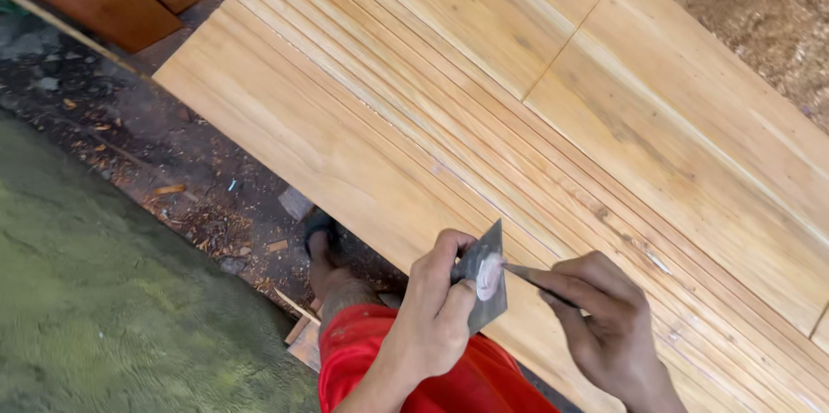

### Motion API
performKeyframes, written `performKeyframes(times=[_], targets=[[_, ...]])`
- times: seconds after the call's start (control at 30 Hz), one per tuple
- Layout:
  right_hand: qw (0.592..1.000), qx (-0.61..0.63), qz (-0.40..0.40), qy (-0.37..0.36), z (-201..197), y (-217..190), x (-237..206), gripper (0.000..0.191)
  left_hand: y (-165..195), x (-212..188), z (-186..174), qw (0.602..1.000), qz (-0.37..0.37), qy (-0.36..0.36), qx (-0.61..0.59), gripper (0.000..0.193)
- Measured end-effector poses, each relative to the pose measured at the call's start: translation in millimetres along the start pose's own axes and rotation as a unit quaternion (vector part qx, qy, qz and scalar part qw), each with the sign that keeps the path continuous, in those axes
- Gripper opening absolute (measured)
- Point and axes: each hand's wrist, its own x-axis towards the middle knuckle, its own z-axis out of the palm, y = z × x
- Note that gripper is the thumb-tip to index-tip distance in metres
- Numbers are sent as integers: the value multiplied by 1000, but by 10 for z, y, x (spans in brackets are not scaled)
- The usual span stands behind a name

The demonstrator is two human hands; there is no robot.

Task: The person uses a putty knife to apply a pinkish filler into grooves on a wooden surface. They repeatedly scoop filler from a metal palette and spread it into the grooves, occasionally mixing the filler on the palette.

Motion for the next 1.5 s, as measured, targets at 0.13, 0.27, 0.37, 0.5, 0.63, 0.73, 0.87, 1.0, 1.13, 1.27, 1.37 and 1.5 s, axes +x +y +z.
performKeyframes(times=[0.13,0.27,0.37,0.5,0.63,0.73,0.87,1.0,1.13,1.27,1.37,1.5], targets=[[998,27,-47,-9,591,-470,586,35,102,426,-955,998,9,-19,64,29],[999,-21,38,23,1175,-1107,1128,35,330,672,-1880,997,-16,-56,49,31],[998,24,-60,9,1555,-1347,1580,45,438,907,-2554,995,8,-65,81,29],[992,-22,104,68,1839,-1671,1689,33,493,1034,-2919,991,-40,-117,52,27],[999,3,17,28,1919,-1832,1717,41,508,1117,-3116,987,-70,-134,47,27],[995,-18,80,63,1959,-1871,1760,32,552,1137,-3150,988,-8,-146,43,26],[999,10,-28,38,1910,-1866,1771,43,611,1156,-3152,987,-50,-145,49,29],[994,-20,74,78,1835,-1776,1793,37,603,1209,-3062,988,-32,-141,45,26],[998,1,-34,51,1652,-1594,1817,36,557,1323,-2858,990,27,-123,60,26],[994,0,98,46,1499,-1386,1782,29,548,1410,-2567,992,7,-126,23,27],[993,3,113,39,1415,-1187,1774,24,541,1490,-2424,991,-23,-131,15,25],[982,-16,166,89,1366,-996,1755,23,506,1552,-2254,990,-29,-134,18,21]])
